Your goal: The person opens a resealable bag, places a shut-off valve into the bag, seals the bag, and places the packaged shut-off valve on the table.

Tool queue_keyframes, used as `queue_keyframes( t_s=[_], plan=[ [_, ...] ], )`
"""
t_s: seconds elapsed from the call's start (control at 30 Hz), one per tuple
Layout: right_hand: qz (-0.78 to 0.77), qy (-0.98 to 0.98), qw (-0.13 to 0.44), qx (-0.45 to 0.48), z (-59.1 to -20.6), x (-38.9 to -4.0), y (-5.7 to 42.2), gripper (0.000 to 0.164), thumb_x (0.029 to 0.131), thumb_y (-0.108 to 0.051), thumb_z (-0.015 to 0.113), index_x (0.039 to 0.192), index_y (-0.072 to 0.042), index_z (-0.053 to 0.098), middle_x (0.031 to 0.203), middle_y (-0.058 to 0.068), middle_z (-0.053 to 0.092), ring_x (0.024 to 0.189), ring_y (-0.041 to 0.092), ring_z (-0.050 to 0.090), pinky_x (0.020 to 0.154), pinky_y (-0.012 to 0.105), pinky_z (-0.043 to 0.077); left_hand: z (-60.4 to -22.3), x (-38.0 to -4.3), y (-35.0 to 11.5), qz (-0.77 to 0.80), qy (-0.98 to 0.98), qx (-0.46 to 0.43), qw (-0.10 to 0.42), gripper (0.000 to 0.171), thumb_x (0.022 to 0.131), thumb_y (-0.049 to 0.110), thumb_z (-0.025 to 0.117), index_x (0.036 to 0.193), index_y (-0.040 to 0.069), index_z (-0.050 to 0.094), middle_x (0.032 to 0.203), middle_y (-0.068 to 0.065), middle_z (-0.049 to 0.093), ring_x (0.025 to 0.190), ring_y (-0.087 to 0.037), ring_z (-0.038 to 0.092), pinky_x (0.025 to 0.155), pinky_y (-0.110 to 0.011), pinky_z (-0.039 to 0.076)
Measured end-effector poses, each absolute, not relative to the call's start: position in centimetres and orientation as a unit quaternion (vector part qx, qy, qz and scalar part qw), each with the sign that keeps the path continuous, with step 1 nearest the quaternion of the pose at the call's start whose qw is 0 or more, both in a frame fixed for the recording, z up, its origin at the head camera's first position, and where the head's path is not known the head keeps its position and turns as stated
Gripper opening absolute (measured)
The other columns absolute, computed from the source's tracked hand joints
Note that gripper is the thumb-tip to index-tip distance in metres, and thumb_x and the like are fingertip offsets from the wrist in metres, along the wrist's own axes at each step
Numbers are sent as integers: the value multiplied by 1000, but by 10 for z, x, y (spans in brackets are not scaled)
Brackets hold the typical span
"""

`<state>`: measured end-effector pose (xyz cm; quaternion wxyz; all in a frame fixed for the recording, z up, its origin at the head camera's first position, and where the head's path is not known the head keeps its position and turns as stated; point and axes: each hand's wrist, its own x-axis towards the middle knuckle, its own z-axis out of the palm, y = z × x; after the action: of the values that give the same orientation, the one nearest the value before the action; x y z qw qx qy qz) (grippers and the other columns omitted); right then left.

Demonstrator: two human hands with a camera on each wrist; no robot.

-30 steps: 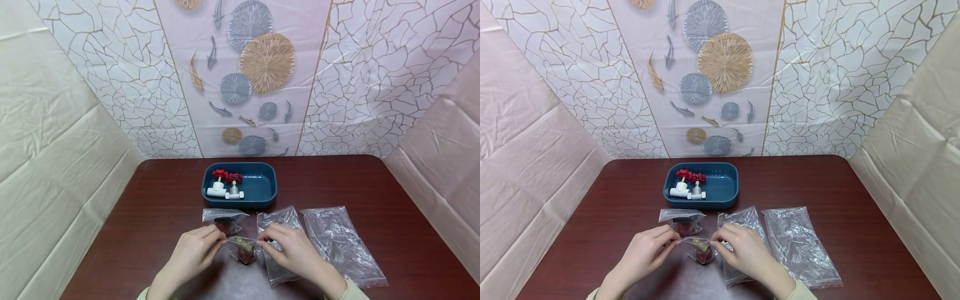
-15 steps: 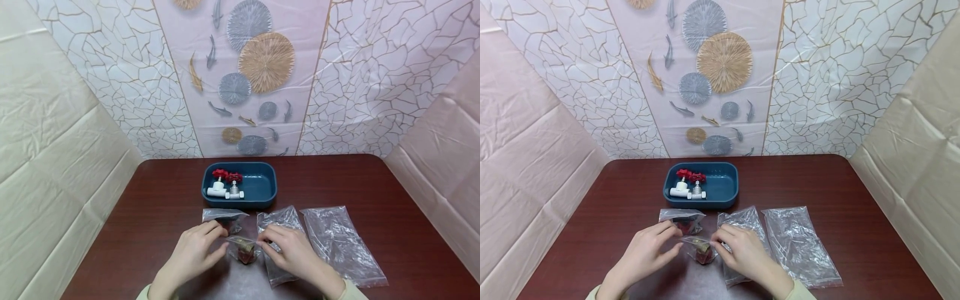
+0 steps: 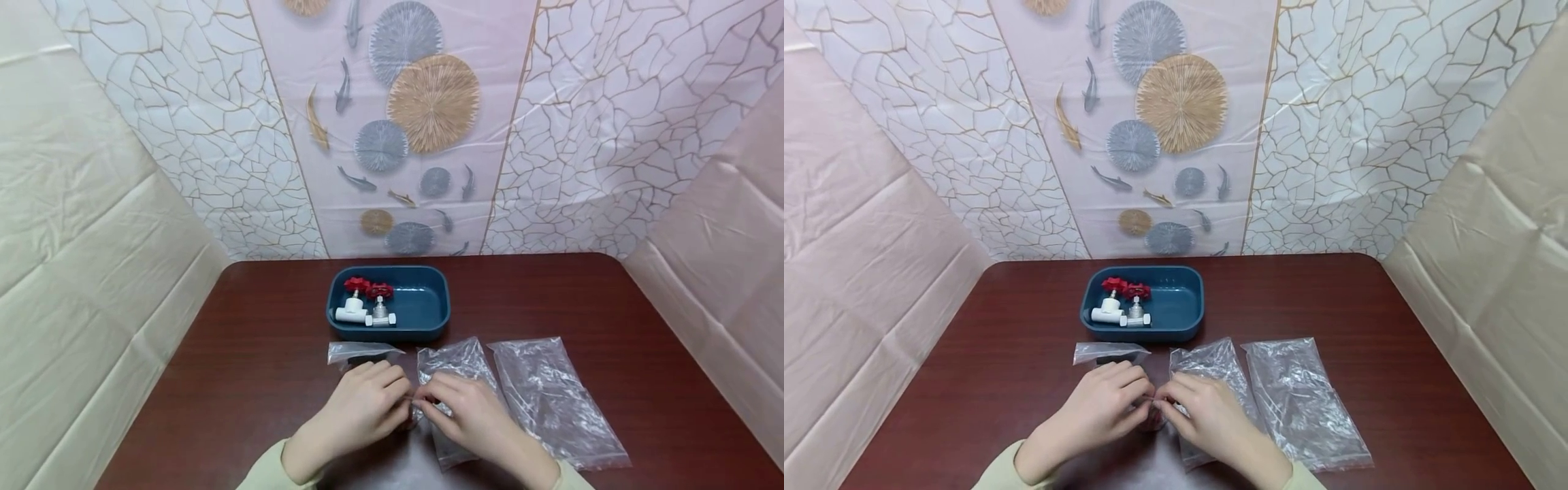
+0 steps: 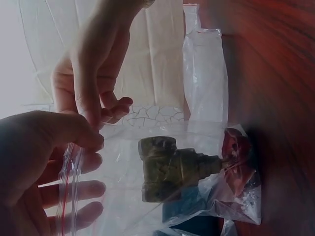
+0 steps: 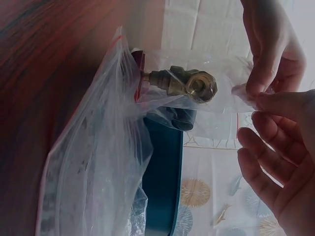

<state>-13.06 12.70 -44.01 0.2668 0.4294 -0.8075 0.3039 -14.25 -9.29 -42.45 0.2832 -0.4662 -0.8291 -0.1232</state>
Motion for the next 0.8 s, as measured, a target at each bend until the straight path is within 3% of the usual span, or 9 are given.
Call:
queue_keyframes(
  t_s=[0.17, 0.3, 0.63, 0.8],
  plan=[
    [304, -807, 269, 428, -438, -131, 127, 2, 94, -20, 72, 95, -19, 71, 88, -13, 64, 72, 1, 61, 64, 19, 50, -419, -143, -93, -109, -816, -474, 312, 8, 81, 20, 74, 85, 19, 68, 85, 8, 60, 75, -12, 56, 66, -28, 45],
    [297, -809, 268, 430, -436, -129, 127, 3, 96, -23, 69, 94, -20, 71, 87, -14, 65, 72, 1, 61, 63, 19, 49, -417, -141, -95, -113, -813, -478, 314, 9, 81, 20, 76, 86, 19, 68, 87, 9, 60, 75, -12, 56, 66, -27, 46],
    [279, -812, 265, 439, -436, -127, 126, 15, 101, -30, 62, 94, -22, 71, 88, -14, 65, 77, 1, 62, 64, 21, 50, -416, -137, -99, -117, -813, -490, 294, 9, 82, 21, 76, 84, 20, 68, 87, 10, 61, 76, -11, 55, 66, -25, 45],
    [278, -801, 271, 455, -437, -129, 127, 8, 98, -25, 66, 95, -19, 72, 90, -13, 66, 80, 3, 65, 65, 22, 51, -417, -136, -99, -119, -817, -493, 274, 6, 84, 20, 73, 85, 19, 67, 86, 10, 60, 76, -10, 55, 66, -26, 45]
  ],
)
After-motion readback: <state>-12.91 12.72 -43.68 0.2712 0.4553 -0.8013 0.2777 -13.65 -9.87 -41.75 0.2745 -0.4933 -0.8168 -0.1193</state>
